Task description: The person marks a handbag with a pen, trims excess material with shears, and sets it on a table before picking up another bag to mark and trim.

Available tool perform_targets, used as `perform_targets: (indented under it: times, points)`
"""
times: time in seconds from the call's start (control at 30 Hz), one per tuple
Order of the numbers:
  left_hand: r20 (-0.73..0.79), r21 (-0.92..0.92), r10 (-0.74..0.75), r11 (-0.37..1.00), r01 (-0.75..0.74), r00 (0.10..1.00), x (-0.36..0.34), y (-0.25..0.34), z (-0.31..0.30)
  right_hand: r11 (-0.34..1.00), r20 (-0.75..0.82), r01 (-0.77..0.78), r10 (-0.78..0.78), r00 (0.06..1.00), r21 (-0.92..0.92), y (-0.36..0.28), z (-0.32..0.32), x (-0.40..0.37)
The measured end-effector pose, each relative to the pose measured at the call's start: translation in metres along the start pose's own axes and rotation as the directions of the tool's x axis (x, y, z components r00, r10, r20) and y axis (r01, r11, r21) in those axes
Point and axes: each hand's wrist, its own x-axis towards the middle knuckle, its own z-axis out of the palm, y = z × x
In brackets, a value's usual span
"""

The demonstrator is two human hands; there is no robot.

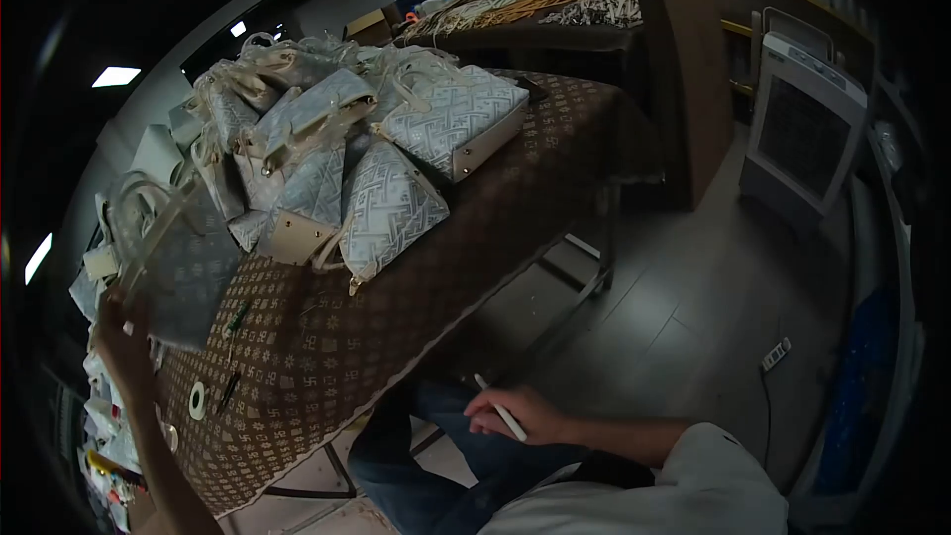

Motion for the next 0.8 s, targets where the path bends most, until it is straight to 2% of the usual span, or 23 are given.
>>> perform_targets:
  times: [0.1,0.17,0.2,0.23,0.3,0.33,0.37,0.4,0.43,0.5,0.57,0.63,0.67,0.77,0.8]
  points:
    - [0.065,-0.067,-0.019,0.997,0.024,0.998,-0.061,0.018,-0.088,0.973,-0.110,0.220,-0.212,0.971,0.064,-0.032,0.009,0.037]
    - [0.127,-0.134,-0.084,0.986,0.101,0.988,-0.126,0.030,-0.120,0.942,-0.190,0.304,-0.275,0.942,0.144,-0.056,0.021,0.055]
    - [0.177,-0.146,-0.132,0.977,0.158,0.975,-0.163,0.037,-0.129,0.912,-0.230,0.370,-0.327,0.916,0.178,-0.064,0.028,0.062]
    - [0.292,-0.234,-0.177,0.940,0.250,0.940,-0.198,0.045,-0.128,0.880,-0.274,0.421,-0.359,0.892,0.217,-0.070,0.038,0.067]
    - [0.481,-0.385,-0.290,0.779,0.496,0.828,-0.271,0.050,-0.104,0.867,-0.276,0.465,-0.410,0.869,0.179,-0.077,0.053,0.070]
    - [0.547,-0.394,-0.420,0.634,0.665,0.724,-0.299,0.057,-0.087,0.906,-0.197,0.396,-0.365,0.910,0.149,-0.074,0.062,0.072]
    - [0.594,-0.346,-0.419,0.638,0.688,0.687,-0.327,0.050,-0.073,0.938,-0.114,0.331,-0.319,0.941,0.107,-0.067,0.069,0.074]
    - [0.642,-0.305,-0.415,0.633,0.711,0.645,-0.353,0.045,-0.060,0.969,0.073,0.230,-0.224,0.972,-0.087,-0.059,0.073,0.078]
    - [0.652,-0.311,-0.396,0.638,0.704,0.647,-0.368,0.044,-0.050,0.985,0.118,0.153,-0.143,0.983,-0.083,-0.047,0.082,0.074]
    - [0.645,-0.339,-0.364,0.652,0.678,0.672,-0.392,0.040,-0.028,0.970,0.290,0.071,0.000,0.957,-0.232,-0.026,0.097,0.080]
    - [0.649,-0.326,-0.426,0.593,0.736,0.630,-0.416,0.028,-0.013,0.957,0.292,0.038,0.049,0.955,-0.287,-0.005,0.112,0.083]
    - [0.645,-0.331,-0.466,0.544,0.771,0.606,-0.431,0.015,-0.001,0.927,0.263,-0.086,0.191,0.946,-0.365,0.008,0.119,0.094]
    - [0.640,-0.328,-0.489,0.525,0.786,0.593,-0.437,0.010,0.003,0.920,0.266,-0.100,0.212,0.940,-0.378,0.013,0.123,0.099]
    - [0.645,-0.311,-0.526,0.481,0.820,0.554,-0.436,0.006,0.002,0.915,0.331,-0.189,0.313,0.890,-0.357,0.017,0.127,0.107]
    - [0.647,-0.294,-0.537,0.480,0.827,0.542,-0.434,0.005,0.001,0.908,0.355,-0.287,0.388,0.850,-0.306,0.016,0.127,0.110]
